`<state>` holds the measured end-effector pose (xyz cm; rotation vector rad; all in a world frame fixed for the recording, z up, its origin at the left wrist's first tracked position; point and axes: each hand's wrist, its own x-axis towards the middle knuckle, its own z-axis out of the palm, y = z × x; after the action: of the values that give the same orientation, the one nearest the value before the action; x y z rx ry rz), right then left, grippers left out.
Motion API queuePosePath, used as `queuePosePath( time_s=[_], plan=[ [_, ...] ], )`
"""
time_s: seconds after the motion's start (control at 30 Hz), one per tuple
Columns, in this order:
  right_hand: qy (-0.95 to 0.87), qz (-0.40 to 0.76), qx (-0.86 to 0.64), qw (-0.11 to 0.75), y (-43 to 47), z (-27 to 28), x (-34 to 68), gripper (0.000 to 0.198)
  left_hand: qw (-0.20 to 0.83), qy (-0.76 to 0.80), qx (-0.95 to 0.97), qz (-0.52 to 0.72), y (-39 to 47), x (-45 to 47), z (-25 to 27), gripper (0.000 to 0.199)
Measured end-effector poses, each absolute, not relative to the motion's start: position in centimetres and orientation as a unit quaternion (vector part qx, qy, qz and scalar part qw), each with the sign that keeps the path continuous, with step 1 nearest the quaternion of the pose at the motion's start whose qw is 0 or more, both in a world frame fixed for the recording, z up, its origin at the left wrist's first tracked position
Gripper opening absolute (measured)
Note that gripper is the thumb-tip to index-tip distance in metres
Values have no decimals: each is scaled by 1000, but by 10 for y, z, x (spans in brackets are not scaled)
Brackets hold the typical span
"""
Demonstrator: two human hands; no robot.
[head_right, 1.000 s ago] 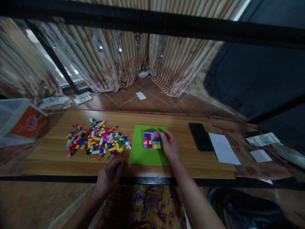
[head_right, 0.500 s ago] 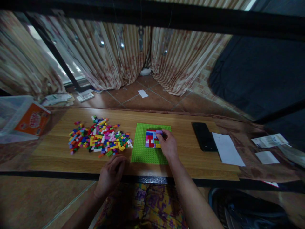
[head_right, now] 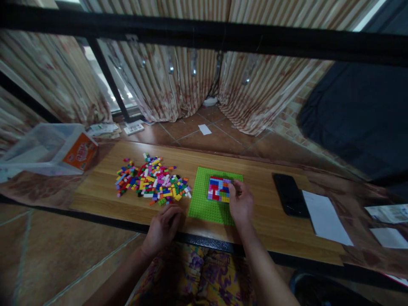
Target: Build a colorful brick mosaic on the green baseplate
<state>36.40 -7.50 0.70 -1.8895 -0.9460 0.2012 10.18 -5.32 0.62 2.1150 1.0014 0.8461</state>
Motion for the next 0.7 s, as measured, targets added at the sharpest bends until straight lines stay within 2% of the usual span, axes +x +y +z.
queuePosePath(
  time_s=[0.1, 0.23, 0.53, 0.7],
  plan=[
    [-469, 49, -728, 497, -81, 17, 335, 29, 324, 375, 806, 323, -54, 102, 5, 14],
    [-581, 99, -675, 443, -82, 22, 291, 19, 326, 370, 808, 324, -54, 100, 3, 14],
    [-652, 84, -682, 321, -55, 7, 260, 16, 329, 362, 806, 332, -55, 99, 2, 13],
    [-653, 71, -692, 300, -49, 4, 256, 16, 320, 364, 809, 332, -54, 99, 4, 14]
  ],
)
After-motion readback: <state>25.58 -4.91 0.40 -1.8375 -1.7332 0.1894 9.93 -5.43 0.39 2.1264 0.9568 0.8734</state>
